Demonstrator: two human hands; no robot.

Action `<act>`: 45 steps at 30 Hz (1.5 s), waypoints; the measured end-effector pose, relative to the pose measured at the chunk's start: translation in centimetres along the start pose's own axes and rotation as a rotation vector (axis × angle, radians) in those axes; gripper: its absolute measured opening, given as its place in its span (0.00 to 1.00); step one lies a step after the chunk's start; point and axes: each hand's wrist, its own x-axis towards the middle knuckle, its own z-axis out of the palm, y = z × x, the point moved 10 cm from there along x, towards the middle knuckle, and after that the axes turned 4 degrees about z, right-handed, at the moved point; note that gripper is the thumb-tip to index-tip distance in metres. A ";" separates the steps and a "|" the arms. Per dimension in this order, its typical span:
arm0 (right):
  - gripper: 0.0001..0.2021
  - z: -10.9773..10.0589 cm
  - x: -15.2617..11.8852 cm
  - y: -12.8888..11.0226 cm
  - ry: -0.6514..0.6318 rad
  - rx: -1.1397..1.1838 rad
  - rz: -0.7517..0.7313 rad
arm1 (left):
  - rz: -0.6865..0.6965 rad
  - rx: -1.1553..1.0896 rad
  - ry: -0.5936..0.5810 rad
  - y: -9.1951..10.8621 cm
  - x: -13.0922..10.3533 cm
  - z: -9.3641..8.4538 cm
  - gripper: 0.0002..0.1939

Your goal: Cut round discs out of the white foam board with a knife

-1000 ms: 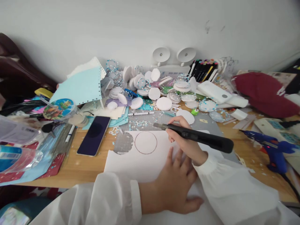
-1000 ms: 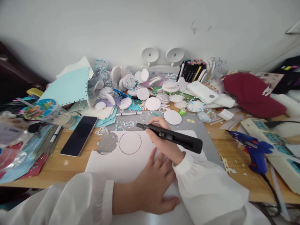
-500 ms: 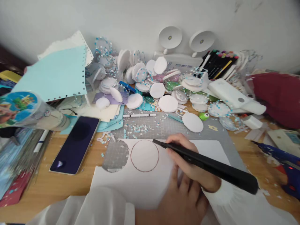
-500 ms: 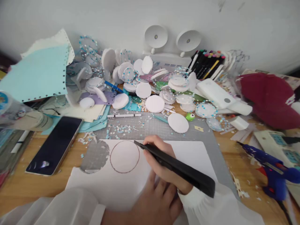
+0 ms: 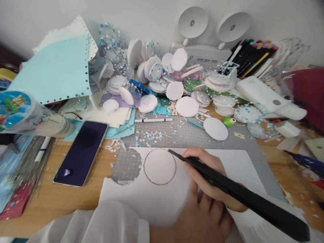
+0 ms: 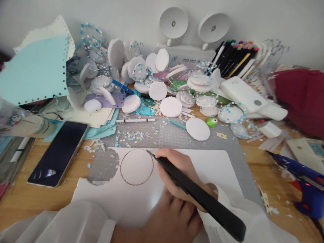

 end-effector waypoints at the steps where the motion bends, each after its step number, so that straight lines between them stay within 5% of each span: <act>1: 0.07 0.0 0.0 -0.2 0.000 -0.016 -0.022 | 0.011 -0.008 -0.025 0.0 0.0 -0.1 0.31; 11: 0.06 0.1 -0.4 0.7 -0.027 -0.013 0.045 | 0.050 -0.070 -0.161 -0.2 0.2 -0.3 0.28; 30: 0.06 0.4 0.3 -0.3 -0.089 -0.036 -0.039 | 0.014 -0.107 -0.167 0.3 0.0 0.7 0.36; 39: 0.06 -1.6 -1.0 -0.4 0.131 0.008 0.003 | 0.034 -0.088 -0.167 -0.1 0.0 -0.2 0.30; 45: 0.06 -1.2 -0.4 -0.5 0.063 0.000 0.053 | 0.046 -0.097 -0.208 0.1 0.0 0.4 0.32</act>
